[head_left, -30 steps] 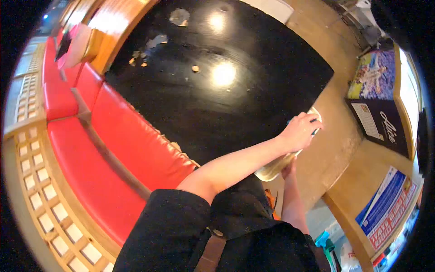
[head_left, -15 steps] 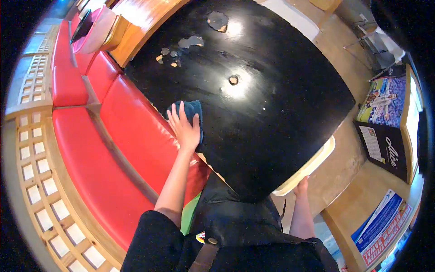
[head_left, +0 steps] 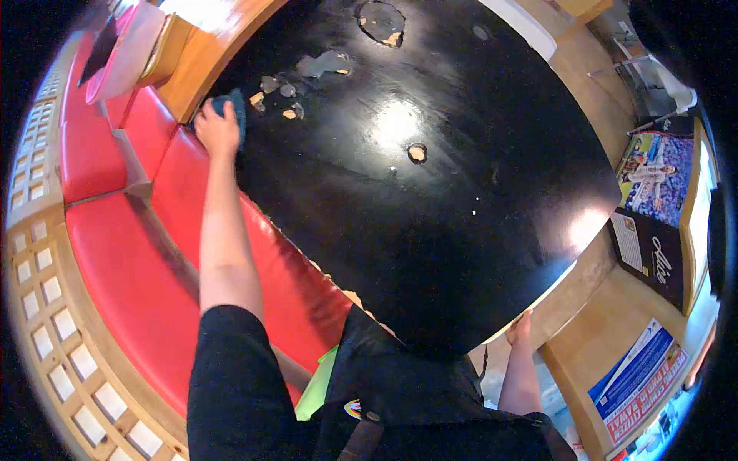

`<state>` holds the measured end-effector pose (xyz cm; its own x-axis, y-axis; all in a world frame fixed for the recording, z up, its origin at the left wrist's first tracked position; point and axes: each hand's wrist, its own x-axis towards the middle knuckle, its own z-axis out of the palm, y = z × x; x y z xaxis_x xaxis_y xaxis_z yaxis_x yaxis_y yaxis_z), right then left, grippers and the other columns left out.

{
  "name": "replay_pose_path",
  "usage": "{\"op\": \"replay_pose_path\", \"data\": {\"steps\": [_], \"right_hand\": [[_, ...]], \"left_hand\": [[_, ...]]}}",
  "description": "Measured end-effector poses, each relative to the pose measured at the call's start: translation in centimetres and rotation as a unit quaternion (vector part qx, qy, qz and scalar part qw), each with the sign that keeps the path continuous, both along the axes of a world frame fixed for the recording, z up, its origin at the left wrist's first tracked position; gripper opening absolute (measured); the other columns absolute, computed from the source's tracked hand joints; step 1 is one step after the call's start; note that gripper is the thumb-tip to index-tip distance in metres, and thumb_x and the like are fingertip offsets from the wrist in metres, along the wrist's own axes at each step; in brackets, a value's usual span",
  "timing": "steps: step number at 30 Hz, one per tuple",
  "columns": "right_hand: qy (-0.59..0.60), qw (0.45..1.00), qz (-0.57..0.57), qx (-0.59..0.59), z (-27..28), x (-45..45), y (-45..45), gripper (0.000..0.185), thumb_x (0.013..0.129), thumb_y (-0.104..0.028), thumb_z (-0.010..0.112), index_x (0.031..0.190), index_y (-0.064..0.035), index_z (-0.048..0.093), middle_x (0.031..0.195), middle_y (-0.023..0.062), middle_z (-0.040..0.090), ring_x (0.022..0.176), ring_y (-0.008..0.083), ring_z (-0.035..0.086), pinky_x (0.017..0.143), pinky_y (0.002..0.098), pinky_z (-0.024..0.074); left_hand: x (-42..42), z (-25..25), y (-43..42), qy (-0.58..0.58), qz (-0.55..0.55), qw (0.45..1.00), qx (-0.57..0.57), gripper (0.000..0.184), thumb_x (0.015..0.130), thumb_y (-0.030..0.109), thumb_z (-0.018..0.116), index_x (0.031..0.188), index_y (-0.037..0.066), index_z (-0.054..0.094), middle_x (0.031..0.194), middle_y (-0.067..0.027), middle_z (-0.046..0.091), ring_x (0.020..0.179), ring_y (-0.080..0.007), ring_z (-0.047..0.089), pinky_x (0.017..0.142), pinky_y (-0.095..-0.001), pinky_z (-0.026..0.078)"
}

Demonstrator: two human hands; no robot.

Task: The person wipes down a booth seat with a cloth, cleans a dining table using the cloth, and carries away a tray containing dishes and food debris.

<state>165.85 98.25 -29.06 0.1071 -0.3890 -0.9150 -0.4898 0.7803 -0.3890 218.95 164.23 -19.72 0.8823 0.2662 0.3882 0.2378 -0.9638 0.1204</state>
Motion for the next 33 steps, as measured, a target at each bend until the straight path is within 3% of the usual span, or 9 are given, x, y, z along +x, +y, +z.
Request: {"op": "replay_pose_path", "data": {"steps": [3, 6, 9, 10, 13, 16, 24, 29, 33], "right_hand": [[-0.040, 0.999, 0.022, 0.015, 0.0, -0.6, -0.1, 0.063, 0.094, -0.054, 0.022, 0.137, -0.0093, 0.032, 0.137, 0.0102, 0.041, 0.123, 0.0298, 0.042, 0.105, 0.0460, 0.0338], [-0.070, 0.997, 0.014, 0.034, 1.2, 0.6, 0.8, 0.065, 0.093, -0.055, 0.021, 0.138, -0.0086, 0.030, 0.139, 0.0110, 0.038, 0.124, 0.0309, 0.041, 0.106, 0.0459, 0.0326], [0.032, 0.999, 0.024, 0.008, 0.6, 0.3, 0.4, 0.068, 0.092, -0.057, 0.022, 0.137, -0.0073, 0.031, 0.138, 0.0119, 0.039, 0.124, 0.0312, 0.041, 0.105, 0.0455, 0.0331], [0.008, 1.000, 0.011, 0.004, -0.9, -0.5, 0.1, 0.070, 0.092, -0.059, 0.022, 0.137, -0.0058, 0.031, 0.138, 0.0130, 0.039, 0.123, 0.0313, 0.041, 0.105, 0.0452, 0.0336], [-0.048, 0.999, 0.009, 0.011, -2.6, -1.8, -0.5, 0.071, 0.092, -0.059, 0.022, 0.137, -0.0051, 0.030, 0.137, 0.0139, 0.040, 0.123, 0.0314, 0.041, 0.105, 0.0450, 0.0332], [-0.014, 1.000, 0.007, -0.006, -1.3, -0.5, 0.4, 0.069, 0.092, -0.058, 0.024, 0.137, -0.0063, 0.029, 0.138, 0.0133, 0.038, 0.122, 0.0324, 0.041, 0.103, 0.0454, 0.0343], [-0.150, 0.987, 0.048, 0.026, -2.0, -1.5, -0.1, 0.063, 0.094, -0.053, 0.021, 0.136, -0.0065, 0.031, 0.134, 0.0124, 0.042, 0.120, 0.0312, 0.044, 0.100, 0.0478, 0.0373], [-0.138, 0.989, 0.034, 0.036, 1.7, 0.9, 1.3, 0.062, 0.095, -0.051, 0.019, 0.134, -0.0054, 0.034, 0.130, 0.0136, 0.047, 0.117, 0.0314, 0.047, 0.098, 0.0475, 0.0402], [-0.147, 0.987, 0.016, 0.068, 2.0, 1.0, 1.3, 0.064, 0.095, -0.052, 0.016, 0.137, -0.0055, 0.030, 0.134, 0.0151, 0.043, 0.119, 0.0333, 0.046, 0.099, 0.0489, 0.0401]], "left_hand": [[4.1, 0.1, 2.5, 0.156, 0.169, 0.973, -0.003, 0.067, 0.085, 0.054, 0.046, 0.118, -0.004, 0.052, 0.112, -0.0269, 0.057, 0.105, -0.0411, 0.053, 0.091, -0.0472, 0.039], [5.3, 0.4, 2.4, 0.191, 0.200, 0.961, -0.022, 0.066, 0.085, 0.055, 0.045, 0.116, -0.003, 0.053, 0.112, -0.0238, 0.058, 0.105, -0.0379, 0.055, 0.090, -0.0463, 0.041], [2.8, -0.1, -1.0, 0.057, 0.079, 0.994, 0.045, 0.053, 0.087, 0.046, 0.049, 0.117, 0.003, 0.054, 0.112, -0.0215, 0.057, 0.105, -0.0353, 0.054, 0.090, -0.0454, 0.040], [1.6, 0.4, -2.7, -0.040, -0.088, 0.994, 0.055, 0.041, 0.087, 0.033, 0.052, 0.118, 0.007, 0.053, 0.111, -0.0192, 0.057, 0.105, -0.0344, 0.052, 0.091, -0.0452, 0.039], [-3.6, 1.5, -10.8, -0.063, -0.227, 0.970, 0.058, 0.037, 0.085, 0.016, 0.052, 0.121, 0.006, 0.052, 0.121, -0.0206, 0.051, 0.109, -0.0349, 0.048, 0.094, -0.0466, 0.036], [-9.4, 3.4, -20.6, 0.001, -0.279, 0.959, -0.052, 0.041, 0.080, 0.011, 0.050, 0.120, 0.007, 0.054, 0.127, -0.0192, 0.048, 0.118, -0.0354, 0.044, 0.103, -0.0432, 0.031], [-26.6, 7.2, -45.2, 0.137, -0.475, 0.855, -0.155, 0.049, 0.072, 0.012, 0.056, 0.121, 0.009, 0.051, 0.130, -0.0134, 0.043, 0.121, -0.0321, 0.039, 0.098, -0.0473, 0.031], [-33.7, 5.5, -52.0, 0.136, -0.574, 0.768, -0.250, 0.049, 0.068, 0.016, 0.062, 0.117, 0.011, 0.055, 0.128, -0.0096, 0.046, 0.121, -0.0280, 0.039, 0.100, -0.0464, 0.029], [-30.7, 8.8, -50.2, 0.213, -0.564, 0.686, -0.408, 0.038, 0.063, 0.008, 0.064, 0.100, 0.011, 0.064, 0.112, -0.0069, 0.058, 0.108, -0.0273, 0.051, 0.092, -0.0390, 0.040]]}}
